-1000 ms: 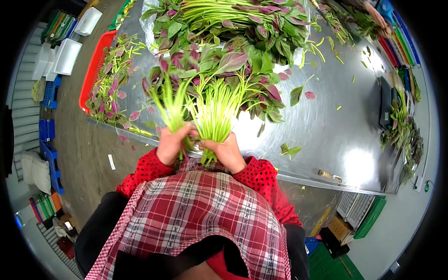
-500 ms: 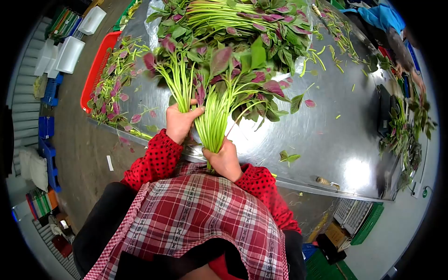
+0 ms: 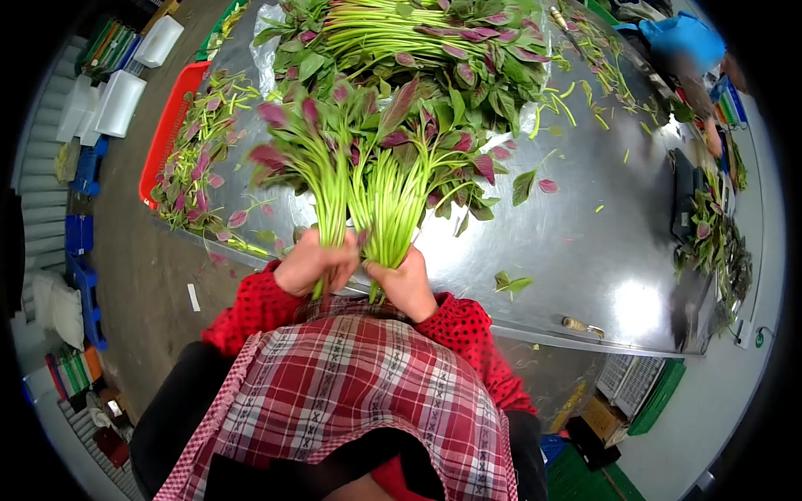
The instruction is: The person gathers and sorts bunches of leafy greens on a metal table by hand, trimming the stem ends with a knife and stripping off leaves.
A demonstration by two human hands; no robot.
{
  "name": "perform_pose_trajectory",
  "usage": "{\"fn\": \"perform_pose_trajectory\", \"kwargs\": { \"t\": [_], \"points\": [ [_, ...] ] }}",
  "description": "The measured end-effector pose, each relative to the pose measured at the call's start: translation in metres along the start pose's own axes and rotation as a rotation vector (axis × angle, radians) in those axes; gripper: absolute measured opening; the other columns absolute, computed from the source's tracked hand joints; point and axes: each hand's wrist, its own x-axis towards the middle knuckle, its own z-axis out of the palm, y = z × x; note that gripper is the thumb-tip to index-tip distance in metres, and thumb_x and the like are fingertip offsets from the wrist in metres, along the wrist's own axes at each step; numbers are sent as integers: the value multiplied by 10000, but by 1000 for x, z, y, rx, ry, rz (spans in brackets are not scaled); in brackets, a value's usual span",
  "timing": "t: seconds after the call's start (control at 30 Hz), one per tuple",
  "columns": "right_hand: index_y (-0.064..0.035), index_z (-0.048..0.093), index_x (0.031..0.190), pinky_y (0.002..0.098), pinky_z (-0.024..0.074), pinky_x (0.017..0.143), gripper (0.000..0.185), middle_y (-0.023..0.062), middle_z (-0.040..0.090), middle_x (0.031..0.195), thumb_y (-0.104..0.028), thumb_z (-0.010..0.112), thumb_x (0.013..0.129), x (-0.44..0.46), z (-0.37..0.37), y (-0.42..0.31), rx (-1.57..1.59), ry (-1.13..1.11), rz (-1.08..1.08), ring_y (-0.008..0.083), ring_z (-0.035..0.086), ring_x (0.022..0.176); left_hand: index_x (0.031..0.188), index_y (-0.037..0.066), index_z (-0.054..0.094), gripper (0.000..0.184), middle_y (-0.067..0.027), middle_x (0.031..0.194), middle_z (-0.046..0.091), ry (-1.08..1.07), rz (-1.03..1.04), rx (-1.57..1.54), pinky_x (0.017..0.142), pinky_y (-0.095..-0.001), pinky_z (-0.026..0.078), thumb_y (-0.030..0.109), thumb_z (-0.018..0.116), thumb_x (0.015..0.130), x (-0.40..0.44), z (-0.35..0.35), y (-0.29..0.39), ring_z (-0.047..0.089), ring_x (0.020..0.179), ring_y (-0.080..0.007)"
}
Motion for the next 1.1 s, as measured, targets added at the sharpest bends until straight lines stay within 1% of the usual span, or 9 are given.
{"fn": "perform_pose_trajectory", "kwargs": {
  "t": [0.07, 0.23, 0.3, 0.37, 0.5, 0.57, 0.67, 0.77, 1.1],
  "points": [
    [13, 620, 882, 265, 482, 584, 134, 32, 628, 747, 28, 656, 754, 6, -18, -22, -23, -40, 66, 119, 582, 630, 860, 27, 573, 56, -61, 620, 576, -16, -160, 161, 370, -240, 383, 82, 579, 869, -20, -12, 20, 510, 425, -113],
    [64, 626, 964, 277, 518, 590, 210, 123, 666, 803, 18, 638, 759, -20, -47, -135, -3, 18, -129, 164, 636, 649, 1049, -13, 627, 223, -89, 744, 667, 408, 508, 201, 354, -217, 365, 134, 549, 901, -52, -31, 94, 472, 385, -76],
    [80, 596, 1000, 289, 531, 598, 241, 143, 660, 818, -6, 652, 782, 9, -56, -101, -8, 79, -179, 187, 640, 648, 1017, -36, 630, 198, -109, 793, 680, 418, 249, 394, 357, -219, 365, 97, 537, 902, -11, -45, 70, 477, 389, -82],
    [80, 592, 972, 290, 536, 577, 221, 145, 661, 815, -21, 662, 788, 57, -72, -79, 237, -1, 188, 198, 644, 649, 969, -35, 658, 199, -91, 800, 677, 314, 49, 335, 361, -221, 358, 125, 564, 899, 13, -52, 75, 473, 392, -78],
    [91, 563, 1049, 278, 514, 521, 315, 151, 649, 777, -22, 630, 762, 19, -70, -166, 138, -1, -59, 162, 604, 562, 992, -16, 656, 226, -64, 666, 603, 433, 513, 284, 349, -240, 361, 172, 565, 906, -23, -30, 147, 446, 364, -85],
    [87, 561, 1056, 273, 505, 517, 326, 143, 641, 767, -30, 632, 761, 28, -71, -135, 85, 103, -342, 159, 589, 554, 967, -24, 633, 198, -107, 711, 637, 603, 355, 358, 341, -253, 368, 148, 562, 899, 9, -37, 111, 446, 354, -95],
    [81, 567, 1018, 282, 515, 516, 260, 148, 643, 779, -15, 613, 781, 68, -83, -105, 321, 46, 172, 174, 606, 573, 958, -38, 598, 203, -151, 862, 695, 328, 317, 275, 364, -225, 373, 154, 565, 902, 17, -47, 126, 476, 402, -85],
    [71, 564, 1024, 274, 528, 528, 253, 151, 645, 785, 0, 600, 784, 38, -67, -159, 242, -46, -94, 177, 615, 584, 988, -25, 603, 261, -138, 855, 692, 349, 564, 150, 378, -203, 369, 225, 563, 922, -11, -27, 151, 481, 426, -66],
    [35, 604, 1069, 297, 507, 691, 304, 96, 665, 936, 53, 626, 765, 4, -37, -14, 435, -93, 344, 176, 629, 768, 1042, -26, 597, 391, -80, 761, 621, 113, -149, -17, 447, -255, 502, 333, 642, 894, 23, 15, -20, 614, 602, -137]
  ]
}}
